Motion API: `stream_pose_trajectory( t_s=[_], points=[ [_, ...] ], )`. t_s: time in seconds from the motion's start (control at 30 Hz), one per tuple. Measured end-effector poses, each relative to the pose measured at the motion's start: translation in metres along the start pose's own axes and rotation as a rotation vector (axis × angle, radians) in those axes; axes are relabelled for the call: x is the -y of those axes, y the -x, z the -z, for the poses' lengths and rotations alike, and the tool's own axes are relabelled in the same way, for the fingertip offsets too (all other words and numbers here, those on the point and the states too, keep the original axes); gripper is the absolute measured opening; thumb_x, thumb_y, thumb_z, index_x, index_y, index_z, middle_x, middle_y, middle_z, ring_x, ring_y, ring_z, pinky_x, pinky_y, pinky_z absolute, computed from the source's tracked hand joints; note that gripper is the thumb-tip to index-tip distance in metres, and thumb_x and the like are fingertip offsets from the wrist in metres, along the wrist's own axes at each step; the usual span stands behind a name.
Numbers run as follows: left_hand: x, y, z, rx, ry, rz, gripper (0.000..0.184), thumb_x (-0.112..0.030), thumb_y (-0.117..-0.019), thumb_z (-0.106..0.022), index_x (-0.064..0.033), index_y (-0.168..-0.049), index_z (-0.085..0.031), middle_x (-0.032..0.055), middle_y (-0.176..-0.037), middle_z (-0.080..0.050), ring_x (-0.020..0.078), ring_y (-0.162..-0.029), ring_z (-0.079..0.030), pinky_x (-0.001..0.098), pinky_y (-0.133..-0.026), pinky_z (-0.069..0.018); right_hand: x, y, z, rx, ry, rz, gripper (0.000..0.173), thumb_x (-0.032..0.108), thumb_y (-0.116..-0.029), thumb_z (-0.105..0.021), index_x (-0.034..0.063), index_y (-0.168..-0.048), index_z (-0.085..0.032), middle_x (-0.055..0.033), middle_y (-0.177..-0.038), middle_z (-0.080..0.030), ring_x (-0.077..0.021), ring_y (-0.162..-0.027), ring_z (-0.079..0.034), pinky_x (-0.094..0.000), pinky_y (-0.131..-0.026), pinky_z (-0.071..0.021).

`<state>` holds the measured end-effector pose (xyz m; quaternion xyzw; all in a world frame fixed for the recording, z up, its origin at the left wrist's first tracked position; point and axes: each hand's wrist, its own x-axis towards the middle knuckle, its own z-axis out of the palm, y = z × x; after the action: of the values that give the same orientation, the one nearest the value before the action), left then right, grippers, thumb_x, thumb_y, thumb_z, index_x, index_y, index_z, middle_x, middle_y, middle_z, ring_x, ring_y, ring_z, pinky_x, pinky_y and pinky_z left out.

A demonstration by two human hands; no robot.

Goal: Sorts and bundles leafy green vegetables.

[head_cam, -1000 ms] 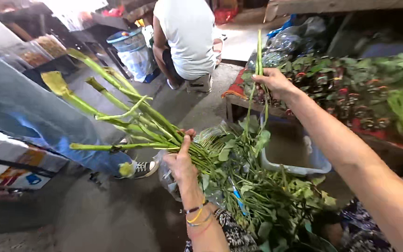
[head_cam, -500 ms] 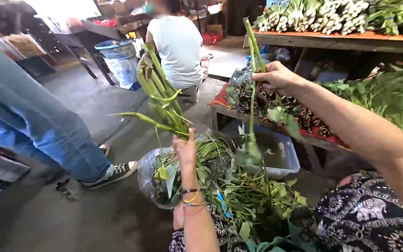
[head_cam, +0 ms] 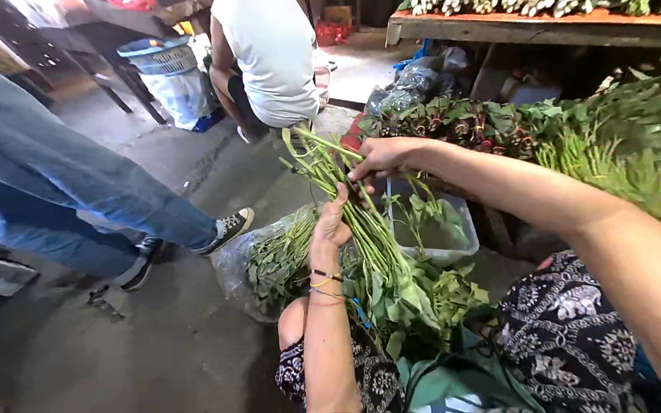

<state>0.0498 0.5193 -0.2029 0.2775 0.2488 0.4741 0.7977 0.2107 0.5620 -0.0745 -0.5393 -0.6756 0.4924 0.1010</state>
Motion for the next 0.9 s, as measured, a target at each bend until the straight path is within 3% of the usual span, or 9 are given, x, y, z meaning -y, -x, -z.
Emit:
stream_pose_trajectory(
  t_s=[0.1,0.2,0.37,0.47,0.53,0.57,0.73,0.83,0.9],
  points=[
    [0.003,-0.001,0.003,0.093,0.051,0.0,0.027,-0.042,-0.1005,-0.061,-0.0167,-0.107,-0.063,0.0035,-0.091,-0.066,0.0185,-0.078,-0.067,0.04,-0.072,-0.0612,-0.003,-0.02,-0.016,-0.102,-0.001,-0.062,0.021,0.023,-0.1008,-0.066,0.0023,-0.099,-0.061,-0.0027,-0.068,-0.058,-0.0056,-0.046,-0.045,-0.0216,-0.043,-0.0367],
    [0.004,-0.003,0.008,0.087,0.073,-0.002,0.01,-0.021,-0.1036,-0.057,-0.0131,-0.102,-0.062,0.0056,-0.088,-0.066,0.0199,-0.073,-0.067,0.0398,-0.07,-0.0615,-0.007,-0.025,-0.019,-0.089,-0.01,-0.073,0.025,0.028,-0.1017,-0.065,0.0039,-0.096,-0.059,-0.0003,-0.061,-0.05,-0.0051,-0.042,-0.036,-0.0219,-0.04,-0.0305],
    [0.002,-0.006,0.004,0.042,0.047,0.018,0.009,-0.016,-0.1041,-0.056,-0.0114,-0.11,-0.06,0.0074,-0.09,-0.066,0.0191,-0.071,-0.067,0.0374,-0.067,-0.0615,-0.016,-0.027,-0.018,-0.093,-0.095,-0.07,0.026,0.03,-0.1038,-0.062,0.0049,-0.097,-0.059,-0.0002,-0.061,-0.051,-0.0044,-0.041,-0.034,-0.0202,-0.039,-0.0282],
    [0.002,-0.006,0.003,0.042,0.05,0.027,0.01,-0.017,-0.105,-0.055,-0.0106,-0.111,-0.06,0.006,-0.089,-0.064,0.0172,-0.069,-0.066,0.0354,-0.065,-0.0614,-0.023,-0.023,-0.015,-0.203,-0.126,-0.01,0.028,0.033,-0.1042,-0.061,0.0053,-0.11,-0.061,-0.0013,-0.067,-0.049,-0.007,-0.045,-0.036,-0.0227,-0.042,-0.0311],
    [0.001,-0.006,0.003,0.048,0.073,0.028,0.01,-0.017,-0.1048,-0.054,-0.0112,-0.108,-0.061,0.0028,-0.083,-0.062,0.0147,-0.065,-0.064,0.0334,-0.064,-0.0603,-0.021,-0.016,-0.007,-0.246,-0.173,-0.002,0.038,0.044,-0.1089,-0.047,0.0131,-0.131,-0.05,-0.0007,-0.075,-0.045,-0.0085,-0.05,-0.036,-0.0246,-0.044,-0.0333],
    [0.0,-0.005,0.003,0.052,0.092,0.025,0.01,-0.017,-0.1049,-0.053,-0.0115,-0.106,-0.061,0.0022,-0.081,-0.062,0.0143,-0.065,-0.064,0.0332,-0.065,-0.0599,-0.018,-0.011,-0.002,-0.26,-0.217,-0.001,0.036,0.045,-0.1106,-0.04,0.0176,-0.133,-0.046,0.0004,-0.077,-0.046,-0.0069,-0.049,-0.036,-0.0223,-0.043,-0.0319],
    [-0.004,-0.003,0.005,0.024,0.159,-0.065,0.013,-0.016,-0.1064,-0.05,-0.0123,-0.104,-0.061,0.0018,-0.082,-0.062,0.0143,-0.067,-0.064,0.0326,-0.067,-0.0597,-0.032,0.028,0.006,-0.184,-0.336,0.233,0.007,0.012,-0.1051,-0.053,0.0091,-0.104,-0.058,0.0041,-0.064,-0.045,-0.0019,-0.042,-0.033,-0.0171,-0.038,-0.0298],
    [-0.008,-0.002,0.006,-0.063,0.206,-0.135,0.019,-0.017,-0.1073,-0.047,-0.0132,-0.097,-0.063,0.0006,-0.08,-0.063,0.0133,-0.068,-0.065,0.0307,-0.068,-0.0596,-0.047,0.065,-0.023,-0.149,-0.273,0.26,0.002,0.007,-0.0936,-0.067,0.0055,-0.094,-0.068,0.0027,-0.062,-0.056,-0.0014,-0.042,-0.039,-0.0183,-0.039,-0.0337],
    [-0.012,0.001,0.006,-0.135,0.21,-0.162,0.022,-0.02,-0.1089,-0.044,-0.0141,-0.098,-0.063,0.0001,-0.082,-0.064,0.0133,-0.068,-0.065,0.0318,-0.068,-0.0603,-0.069,0.078,-0.047,-0.064,-0.261,0.226,0.004,0.009,-0.0919,-0.069,0.0066,-0.094,-0.072,0.0048,-0.068,-0.062,0.0009,-0.044,-0.04,-0.0172,-0.041,-0.0337]
  ],
)
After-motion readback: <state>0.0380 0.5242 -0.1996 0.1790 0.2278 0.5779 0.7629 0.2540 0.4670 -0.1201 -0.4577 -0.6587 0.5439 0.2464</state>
